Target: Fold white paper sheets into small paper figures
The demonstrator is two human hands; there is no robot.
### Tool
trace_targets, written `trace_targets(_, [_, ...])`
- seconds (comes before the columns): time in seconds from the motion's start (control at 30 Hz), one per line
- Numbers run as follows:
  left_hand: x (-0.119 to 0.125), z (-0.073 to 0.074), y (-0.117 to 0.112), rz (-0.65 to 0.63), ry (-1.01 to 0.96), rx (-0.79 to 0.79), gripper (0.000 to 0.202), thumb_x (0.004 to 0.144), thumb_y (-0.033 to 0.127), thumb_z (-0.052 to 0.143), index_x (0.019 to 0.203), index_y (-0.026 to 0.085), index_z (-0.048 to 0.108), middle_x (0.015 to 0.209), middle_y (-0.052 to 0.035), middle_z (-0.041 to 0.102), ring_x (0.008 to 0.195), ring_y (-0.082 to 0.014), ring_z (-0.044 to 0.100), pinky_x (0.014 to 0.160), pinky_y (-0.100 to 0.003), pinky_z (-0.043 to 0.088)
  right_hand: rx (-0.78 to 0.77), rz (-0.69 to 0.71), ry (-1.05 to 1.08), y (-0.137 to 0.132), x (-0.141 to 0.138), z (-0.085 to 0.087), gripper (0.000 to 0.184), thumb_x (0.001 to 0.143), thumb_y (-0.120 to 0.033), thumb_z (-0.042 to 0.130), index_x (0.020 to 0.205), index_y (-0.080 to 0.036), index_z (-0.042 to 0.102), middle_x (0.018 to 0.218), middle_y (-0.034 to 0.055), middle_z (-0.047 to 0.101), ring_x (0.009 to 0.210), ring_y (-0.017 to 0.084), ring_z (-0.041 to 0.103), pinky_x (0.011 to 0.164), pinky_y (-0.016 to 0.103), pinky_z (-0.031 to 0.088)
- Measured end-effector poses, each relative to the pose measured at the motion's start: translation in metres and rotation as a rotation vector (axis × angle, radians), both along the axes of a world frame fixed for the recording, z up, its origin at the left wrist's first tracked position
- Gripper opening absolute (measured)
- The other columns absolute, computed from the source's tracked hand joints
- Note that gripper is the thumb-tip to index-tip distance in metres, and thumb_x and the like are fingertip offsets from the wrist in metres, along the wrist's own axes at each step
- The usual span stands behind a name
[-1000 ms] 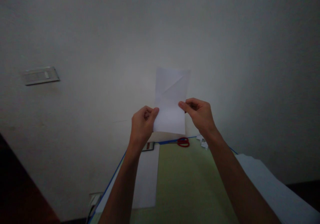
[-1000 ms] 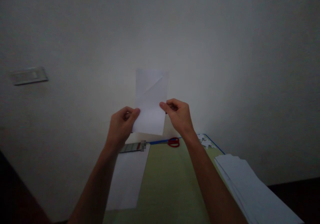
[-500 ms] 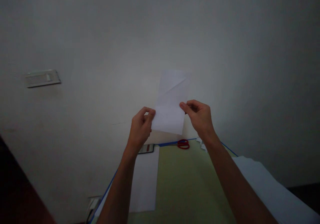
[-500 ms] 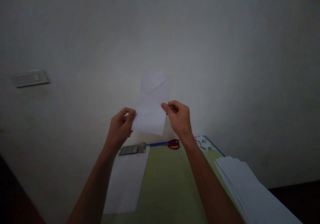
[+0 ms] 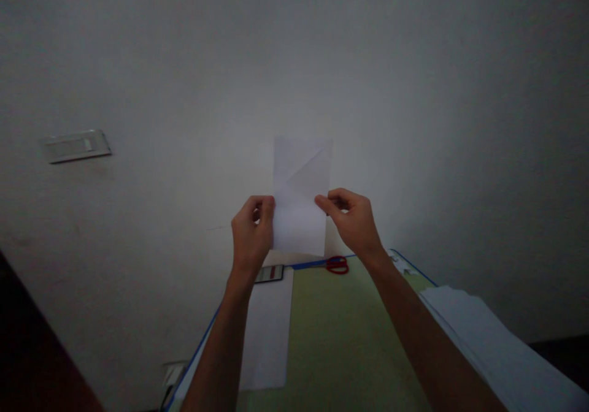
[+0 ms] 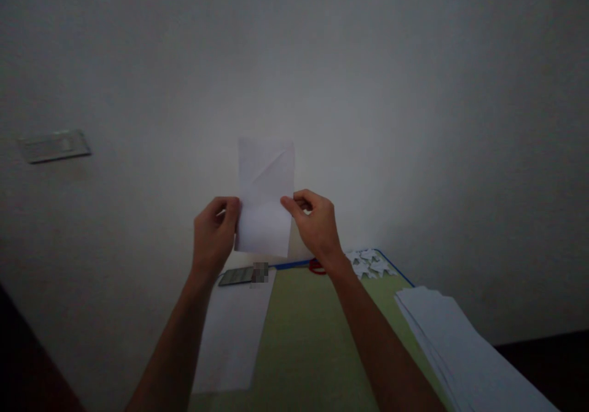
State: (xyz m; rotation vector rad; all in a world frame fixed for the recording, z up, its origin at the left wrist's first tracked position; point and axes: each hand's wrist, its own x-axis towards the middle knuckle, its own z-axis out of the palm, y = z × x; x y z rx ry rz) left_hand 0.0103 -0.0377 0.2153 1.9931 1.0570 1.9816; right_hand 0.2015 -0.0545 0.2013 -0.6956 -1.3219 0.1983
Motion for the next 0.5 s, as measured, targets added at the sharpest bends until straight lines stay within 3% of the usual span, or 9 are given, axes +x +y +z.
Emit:
trace_targets(0.3, [0.0017,0.0018,-0.0036,0.061,0.061,0.041,0.026,0.096,0.038,0.055,0.079,0.019,0.061,0.075,-0.0012,0.063,0.071,-0.0145,0.056,0.061,-0.022,0.043,0.022,0.007,-0.054,0.0007,-0.0025,-0.0018,0.024,0.087,-0.038,0.074,0.072,-0.021,0.068,0.072,0.001,0.069,0.07,0.017,0.06,0.072,0.032,0.048])
trace_targets(0.5, [0.0025,-0.0033,-0.0013,0.014,0.013,-0.007,0.03,0.097,0.046,0.057,0.081,0.021,0.058,0.062,0.0037,0.053,0.054,-0.0113,0.045,0.049,-0.021,0.033,0.023,0.006,-0.057,-0.0001,-0.0034,-0.0013,0.023,0.087,-0.039,0.074,0.073,-0.021,0.069,0.073,0.0015,0.07,0.071,0.017,0.061,0.073,0.031,0.049])
